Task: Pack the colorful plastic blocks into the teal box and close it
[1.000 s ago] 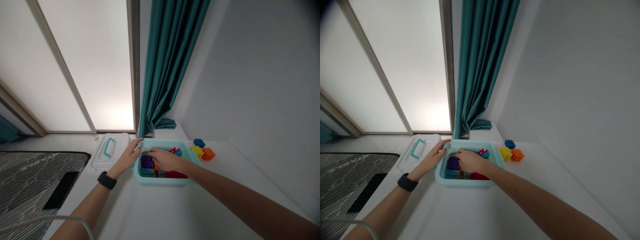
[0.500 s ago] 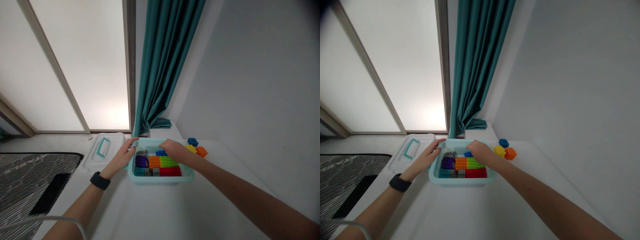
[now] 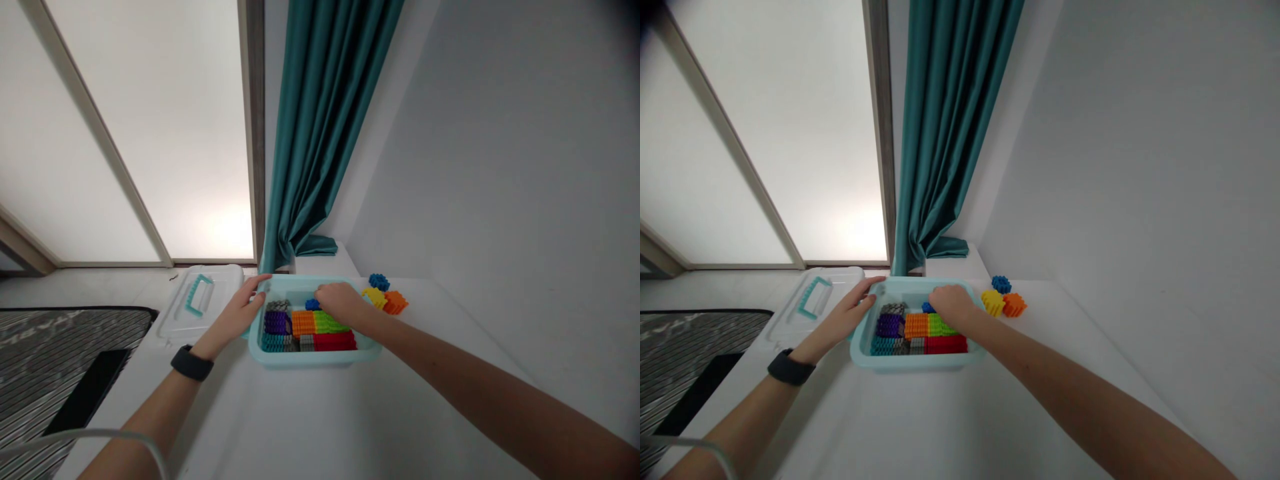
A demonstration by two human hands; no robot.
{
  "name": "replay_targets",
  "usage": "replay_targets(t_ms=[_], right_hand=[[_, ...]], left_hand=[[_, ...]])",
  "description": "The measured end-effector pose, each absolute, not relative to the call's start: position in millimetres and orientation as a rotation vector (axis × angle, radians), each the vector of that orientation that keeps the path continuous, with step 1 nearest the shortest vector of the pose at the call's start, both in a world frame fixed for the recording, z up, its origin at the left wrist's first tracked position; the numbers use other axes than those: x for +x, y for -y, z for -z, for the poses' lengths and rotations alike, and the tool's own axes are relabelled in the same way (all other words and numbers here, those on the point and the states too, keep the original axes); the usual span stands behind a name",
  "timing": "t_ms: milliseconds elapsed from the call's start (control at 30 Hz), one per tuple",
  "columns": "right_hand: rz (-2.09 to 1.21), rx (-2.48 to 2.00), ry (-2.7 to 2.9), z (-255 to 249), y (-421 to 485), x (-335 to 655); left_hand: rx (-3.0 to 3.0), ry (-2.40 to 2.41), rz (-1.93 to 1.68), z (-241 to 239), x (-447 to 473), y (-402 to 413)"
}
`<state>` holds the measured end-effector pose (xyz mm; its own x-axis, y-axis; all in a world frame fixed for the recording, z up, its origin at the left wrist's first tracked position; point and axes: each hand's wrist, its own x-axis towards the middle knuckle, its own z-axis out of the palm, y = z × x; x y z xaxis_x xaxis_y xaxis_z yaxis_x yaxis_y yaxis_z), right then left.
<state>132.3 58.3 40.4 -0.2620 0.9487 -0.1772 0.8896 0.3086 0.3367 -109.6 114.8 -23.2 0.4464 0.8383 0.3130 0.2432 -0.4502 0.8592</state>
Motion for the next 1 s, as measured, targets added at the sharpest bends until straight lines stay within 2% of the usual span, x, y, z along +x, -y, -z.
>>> replay_targets(t_ms=[500, 800, 1000], right_hand=[[-0.156, 1.593, -2.398, -40.2, -65.5, 100.3], [0.057, 1.86, -2.483, -38.6, -59.9, 136.4], [0.11, 1.744, -2.544, -37.4, -59.1, 145.5]], left_hand=[[1.949, -0.887, -1.014, 19.1, -109.7, -110.8], [1.956, -0.866, -1.0, 20.6, -109.8, -113.0], [1.965, -0.864, -1.002, 22.8, -109.3, -115.9]])
